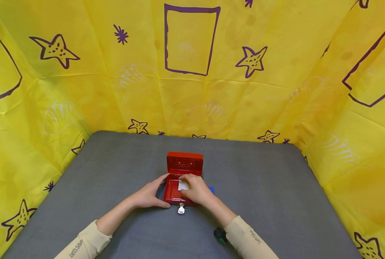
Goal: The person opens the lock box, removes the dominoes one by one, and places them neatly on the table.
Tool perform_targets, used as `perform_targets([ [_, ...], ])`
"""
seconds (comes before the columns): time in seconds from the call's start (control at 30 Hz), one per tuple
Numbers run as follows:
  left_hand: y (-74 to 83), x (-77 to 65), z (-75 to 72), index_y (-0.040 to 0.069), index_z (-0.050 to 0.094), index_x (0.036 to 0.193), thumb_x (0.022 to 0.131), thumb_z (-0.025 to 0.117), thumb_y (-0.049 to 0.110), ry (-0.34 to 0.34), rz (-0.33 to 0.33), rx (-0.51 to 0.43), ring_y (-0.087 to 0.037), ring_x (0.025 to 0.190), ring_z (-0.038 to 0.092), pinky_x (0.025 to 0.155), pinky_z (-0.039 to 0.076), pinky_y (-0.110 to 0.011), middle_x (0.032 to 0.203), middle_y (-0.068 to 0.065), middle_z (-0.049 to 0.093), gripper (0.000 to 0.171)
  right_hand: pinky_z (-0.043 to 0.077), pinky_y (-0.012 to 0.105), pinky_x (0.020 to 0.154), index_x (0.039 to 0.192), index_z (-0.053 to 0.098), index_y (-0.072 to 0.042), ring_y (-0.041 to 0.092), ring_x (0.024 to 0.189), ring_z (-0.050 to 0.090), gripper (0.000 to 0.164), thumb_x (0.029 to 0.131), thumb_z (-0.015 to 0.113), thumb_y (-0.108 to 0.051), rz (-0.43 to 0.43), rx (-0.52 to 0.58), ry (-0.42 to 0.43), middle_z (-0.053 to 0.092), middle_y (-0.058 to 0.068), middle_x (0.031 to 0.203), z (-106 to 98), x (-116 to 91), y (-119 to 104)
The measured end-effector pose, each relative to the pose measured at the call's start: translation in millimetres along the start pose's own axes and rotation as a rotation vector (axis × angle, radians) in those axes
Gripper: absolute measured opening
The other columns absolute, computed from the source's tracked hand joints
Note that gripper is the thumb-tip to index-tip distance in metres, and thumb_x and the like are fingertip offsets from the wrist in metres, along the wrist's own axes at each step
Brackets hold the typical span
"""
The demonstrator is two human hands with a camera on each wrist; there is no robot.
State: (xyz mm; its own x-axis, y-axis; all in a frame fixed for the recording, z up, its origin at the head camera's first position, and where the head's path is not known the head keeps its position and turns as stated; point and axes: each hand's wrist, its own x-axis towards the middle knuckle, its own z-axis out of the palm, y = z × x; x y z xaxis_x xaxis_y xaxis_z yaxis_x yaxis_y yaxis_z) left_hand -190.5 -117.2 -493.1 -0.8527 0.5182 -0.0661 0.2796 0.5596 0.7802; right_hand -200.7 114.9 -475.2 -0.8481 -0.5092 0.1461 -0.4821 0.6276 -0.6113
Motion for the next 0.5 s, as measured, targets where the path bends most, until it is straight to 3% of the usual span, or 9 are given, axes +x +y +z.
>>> perform_targets([
  [0.5, -0.2, -0.2, -1.0, 0.006, 0.027, 0.151, 0.07, 0.087, 0.029, 0.007, 0.014, -0.002, -0.031, 0.133, 0.041, 0.108, 0.033, -0.055, 0.148, -0.013, 0.041, 0.103, 0.052, 0.043, 0.09, 0.118, 0.066, -0.003, 0.022, 0.098, 0.06, 0.037, 0.083, 0.075, -0.011, -0.035, -0.015, -0.025, 0.068, 0.008, 0.114, 5.5, 2.5, -0.8],
])
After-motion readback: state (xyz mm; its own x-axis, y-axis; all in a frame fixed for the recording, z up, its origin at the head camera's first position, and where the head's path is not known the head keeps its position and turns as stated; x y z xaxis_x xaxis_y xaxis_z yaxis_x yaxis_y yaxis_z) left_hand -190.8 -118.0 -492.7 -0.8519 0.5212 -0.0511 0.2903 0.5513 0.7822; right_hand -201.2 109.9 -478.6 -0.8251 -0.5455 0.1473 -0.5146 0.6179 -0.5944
